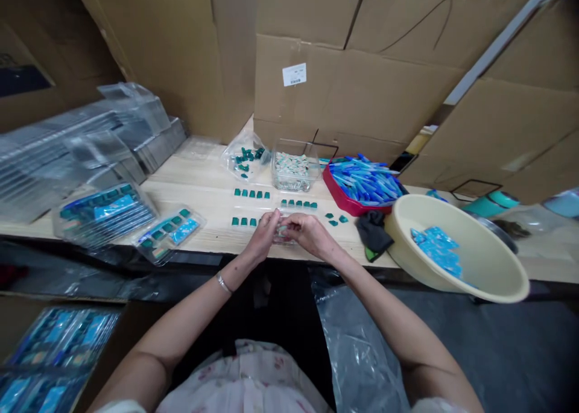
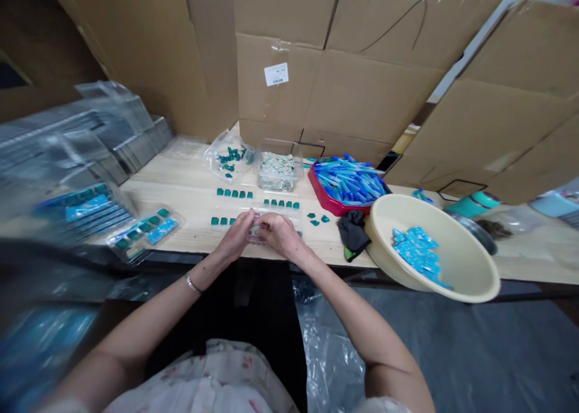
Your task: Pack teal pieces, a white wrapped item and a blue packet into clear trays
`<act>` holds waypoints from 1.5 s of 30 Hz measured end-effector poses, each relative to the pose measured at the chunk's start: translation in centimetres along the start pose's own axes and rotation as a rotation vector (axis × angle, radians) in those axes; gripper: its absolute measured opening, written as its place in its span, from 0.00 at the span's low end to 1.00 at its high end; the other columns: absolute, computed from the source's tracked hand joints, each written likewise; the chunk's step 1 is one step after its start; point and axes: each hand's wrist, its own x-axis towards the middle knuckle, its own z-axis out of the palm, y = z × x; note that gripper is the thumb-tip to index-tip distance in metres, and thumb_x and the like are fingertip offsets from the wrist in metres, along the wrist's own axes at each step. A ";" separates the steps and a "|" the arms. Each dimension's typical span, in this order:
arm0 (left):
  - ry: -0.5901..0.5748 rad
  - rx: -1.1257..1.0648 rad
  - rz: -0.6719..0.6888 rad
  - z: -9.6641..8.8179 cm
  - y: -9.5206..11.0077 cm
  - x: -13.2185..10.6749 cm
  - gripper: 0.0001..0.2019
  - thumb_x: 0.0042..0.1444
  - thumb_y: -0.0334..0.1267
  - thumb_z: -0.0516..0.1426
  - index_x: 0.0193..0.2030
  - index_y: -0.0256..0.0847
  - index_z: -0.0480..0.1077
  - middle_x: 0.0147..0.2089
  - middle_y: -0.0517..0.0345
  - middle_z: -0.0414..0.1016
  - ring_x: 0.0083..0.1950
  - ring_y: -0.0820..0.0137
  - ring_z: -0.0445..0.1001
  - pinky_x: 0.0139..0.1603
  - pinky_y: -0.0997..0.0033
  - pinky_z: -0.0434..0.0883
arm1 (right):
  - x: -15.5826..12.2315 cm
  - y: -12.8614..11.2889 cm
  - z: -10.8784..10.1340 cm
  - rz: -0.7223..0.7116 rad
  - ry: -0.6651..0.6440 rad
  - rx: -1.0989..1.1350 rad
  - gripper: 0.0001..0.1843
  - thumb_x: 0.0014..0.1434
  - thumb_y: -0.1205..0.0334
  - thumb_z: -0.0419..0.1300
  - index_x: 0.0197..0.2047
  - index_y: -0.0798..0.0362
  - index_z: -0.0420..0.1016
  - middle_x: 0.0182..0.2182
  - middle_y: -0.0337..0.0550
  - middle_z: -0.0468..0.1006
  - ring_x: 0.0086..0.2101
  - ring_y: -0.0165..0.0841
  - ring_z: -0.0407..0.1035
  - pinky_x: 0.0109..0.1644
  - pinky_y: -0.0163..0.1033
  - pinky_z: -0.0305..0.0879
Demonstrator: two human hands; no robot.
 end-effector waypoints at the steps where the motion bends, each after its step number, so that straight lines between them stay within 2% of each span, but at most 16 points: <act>1: -0.009 -0.014 0.002 0.0 -0.1 -0.3 0.17 0.53 0.52 0.54 0.38 0.38 0.64 0.37 0.56 0.70 0.29 0.74 0.71 0.24 0.74 0.70 | -0.2 -0.2 0.1 -0.019 -0.011 -0.030 0.09 0.51 0.71 0.59 0.36 0.54 0.77 0.29 0.41 0.76 0.29 0.30 0.69 0.35 0.34 0.64; 6: -0.004 -0.003 -0.019 0.0 -0.2 -1.3 0.18 0.53 0.52 0.55 0.40 0.38 0.65 0.39 0.54 0.71 0.33 0.73 0.71 0.24 0.77 0.68 | -1.4 -1.6 0.5 -0.101 -0.002 -0.108 0.11 0.55 0.73 0.55 0.35 0.52 0.77 0.35 0.44 0.77 0.37 0.32 0.70 0.43 0.36 0.63; 11: 0.024 0.008 -0.059 -0.1 -0.4 -1.8 0.19 0.52 0.53 0.55 0.40 0.38 0.66 0.33 0.57 0.70 0.29 0.74 0.69 0.21 0.80 0.63 | -2.4 -1.8 1.4 -0.014 0.081 -0.090 0.10 0.55 0.70 0.55 0.39 0.51 0.74 0.30 0.40 0.75 0.30 0.31 0.68 0.38 0.35 0.63; 16: -0.002 -0.024 -0.043 -0.4 -0.7 -1.9 0.19 0.51 0.53 0.56 0.40 0.38 0.66 0.37 0.54 0.72 0.32 0.73 0.71 0.23 0.80 0.65 | -2.9 -1.6 2.0 -0.049 0.182 -0.095 0.06 0.55 0.69 0.56 0.34 0.52 0.74 0.32 0.43 0.71 0.34 0.33 0.66 0.39 0.36 0.63; 22: -0.063 -0.045 -0.064 -0.6 -0.9 -2.0 0.20 0.52 0.54 0.54 0.41 0.38 0.66 0.40 0.52 0.72 0.39 0.66 0.73 0.30 0.70 0.72 | -2.7 -0.6 2.5 0.047 0.236 0.079 0.06 0.55 0.62 0.57 0.33 0.51 0.76 0.28 0.41 0.69 0.28 0.30 0.64 0.34 0.35 0.65; 30: -0.101 -0.113 -0.043 -0.9 -0.8 -2.3 0.19 0.53 0.53 0.54 0.39 0.37 0.65 0.40 0.52 0.71 0.37 0.67 0.73 0.34 0.66 0.74 | -2.7 -0.7 1.8 0.227 0.225 0.345 0.11 0.53 0.55 0.59 0.36 0.53 0.74 0.26 0.41 0.75 0.26 0.32 0.69 0.30 0.36 0.67; 35: -0.040 -0.054 -0.036 -1.0 -0.9 -2.2 0.19 0.52 0.54 0.54 0.40 0.38 0.66 0.41 0.52 0.71 0.37 0.68 0.73 0.29 0.72 0.72 | -2.8 -0.9 1.8 0.144 0.128 0.150 0.07 0.54 0.61 0.58 0.34 0.52 0.75 0.25 0.39 0.74 0.26 0.31 0.67 0.31 0.35 0.64; 40: -0.022 -0.035 -0.069 -0.8 -0.8 -2.3 0.20 0.52 0.54 0.55 0.40 0.38 0.66 0.40 0.52 0.72 0.36 0.69 0.73 0.27 0.74 0.70 | -2.9 -1.3 2.5 0.015 0.125 -0.119 0.06 0.53 0.68 0.57 0.32 0.51 0.76 0.28 0.40 0.71 0.30 0.30 0.66 0.34 0.34 0.61; 43: -0.026 -0.036 -0.076 -0.9 -0.5 -2.4 0.20 0.51 0.54 0.55 0.40 0.38 0.67 0.40 0.52 0.73 0.35 0.68 0.74 0.28 0.73 0.71 | -2.9 -1.3 2.3 -0.004 0.144 -0.110 0.05 0.53 0.67 0.58 0.34 0.51 0.74 0.28 0.39 0.70 0.29 0.30 0.65 0.34 0.33 0.60; 45: -0.058 -0.053 -0.078 -1.1 -0.1 -2.4 0.19 0.52 0.53 0.55 0.41 0.38 0.67 0.42 0.50 0.74 0.37 0.66 0.75 0.31 0.69 0.73 | -2.1 -1.0 1.3 -0.003 0.180 -0.090 0.04 0.54 0.63 0.59 0.33 0.52 0.73 0.28 0.39 0.71 0.27 0.29 0.65 0.33 0.33 0.60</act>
